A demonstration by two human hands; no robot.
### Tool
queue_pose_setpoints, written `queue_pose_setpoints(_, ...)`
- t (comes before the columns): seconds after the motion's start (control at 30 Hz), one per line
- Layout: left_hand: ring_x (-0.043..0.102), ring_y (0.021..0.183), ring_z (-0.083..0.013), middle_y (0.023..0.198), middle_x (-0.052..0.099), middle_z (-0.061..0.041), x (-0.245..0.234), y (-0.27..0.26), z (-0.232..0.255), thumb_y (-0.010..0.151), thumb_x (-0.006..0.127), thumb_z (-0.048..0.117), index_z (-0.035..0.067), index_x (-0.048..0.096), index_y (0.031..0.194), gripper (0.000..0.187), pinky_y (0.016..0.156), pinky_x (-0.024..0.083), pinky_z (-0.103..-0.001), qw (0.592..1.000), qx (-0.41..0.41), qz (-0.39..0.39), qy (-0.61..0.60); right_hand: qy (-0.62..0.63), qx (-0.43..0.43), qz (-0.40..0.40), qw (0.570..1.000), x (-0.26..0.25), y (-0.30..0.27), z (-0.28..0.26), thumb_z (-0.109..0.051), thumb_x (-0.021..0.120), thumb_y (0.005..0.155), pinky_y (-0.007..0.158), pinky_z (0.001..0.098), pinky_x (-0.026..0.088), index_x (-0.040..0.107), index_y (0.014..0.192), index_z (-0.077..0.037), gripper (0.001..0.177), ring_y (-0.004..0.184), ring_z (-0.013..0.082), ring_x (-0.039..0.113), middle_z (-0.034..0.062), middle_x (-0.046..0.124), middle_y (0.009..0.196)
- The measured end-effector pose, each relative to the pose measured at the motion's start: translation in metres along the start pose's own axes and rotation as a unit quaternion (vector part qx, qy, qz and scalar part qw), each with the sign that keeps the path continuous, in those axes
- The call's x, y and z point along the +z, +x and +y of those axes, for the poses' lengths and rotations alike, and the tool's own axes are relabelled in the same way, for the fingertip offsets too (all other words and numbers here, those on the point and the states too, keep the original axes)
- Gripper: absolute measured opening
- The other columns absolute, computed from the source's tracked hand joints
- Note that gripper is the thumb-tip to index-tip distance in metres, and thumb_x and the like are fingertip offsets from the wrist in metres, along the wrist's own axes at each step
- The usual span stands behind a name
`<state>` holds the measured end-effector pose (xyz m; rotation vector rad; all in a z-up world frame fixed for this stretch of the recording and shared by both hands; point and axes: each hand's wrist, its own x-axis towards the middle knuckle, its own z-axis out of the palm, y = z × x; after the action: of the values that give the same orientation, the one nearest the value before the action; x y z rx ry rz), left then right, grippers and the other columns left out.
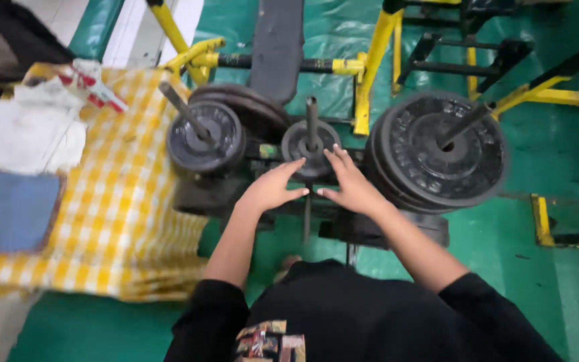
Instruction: Cleaning black weight plates with a cloth and organizing them on a storage rack in a gym.
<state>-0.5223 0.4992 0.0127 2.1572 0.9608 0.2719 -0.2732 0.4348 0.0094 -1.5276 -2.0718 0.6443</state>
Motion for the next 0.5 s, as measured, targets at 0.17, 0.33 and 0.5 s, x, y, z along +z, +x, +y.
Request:
queue_pose_setpoints(0.17,0.053,0.139,-0.0331,0.150,0.054,-0.015,-0.039,0.018,-0.014,0.085,0.076,0.038,0.012,0.048,0.151,0.076,0.114,0.045,-0.042,0.996,0.048,0.068,-0.031,-0.057,0.014,0.069,0.996,0.010,0.045,0.004,-0.037,0.090,0.069,0.120,0.0528,0.030,0.024,0.158,-0.007,0.115,0.150,0.0521,0.024,0.0315,0.021,0.163)
queue_pose_setpoints(0.33,0.042,0.145,-0.0365,0.158,0.043,-0.016,-0.029,0.055,-0.047,0.077,0.083,0.035,0.011,0.049,0.148,0.083,0.117,0.038,-0.045,0.994,0.060,0.087,-0.003,-0.093,0.104,0.062,0.988,0.020,0.069,0.012,-0.043,0.097,0.053,0.118,0.0558,0.030,0.020,0.160,-0.011,0.136,0.150,0.0539,0.021,0.0294,0.016,0.165)
queue_pose_setpoints(0.5,0.008,0.157,-0.0421,0.171,0.005,-0.019,-0.012,0.084,-0.056,0.055,0.097,0.048,0.013,0.015,0.162,0.139,0.118,0.021,-0.067,0.998,0.009,0.035,0.058,-0.084,0.147,0.023,0.985,0.043,0.071,0.045,-0.053,0.100,0.046,0.121,0.0559,0.028,0.012,0.161,-0.010,0.151,0.149,0.0561,0.015,0.0352,0.003,0.164)
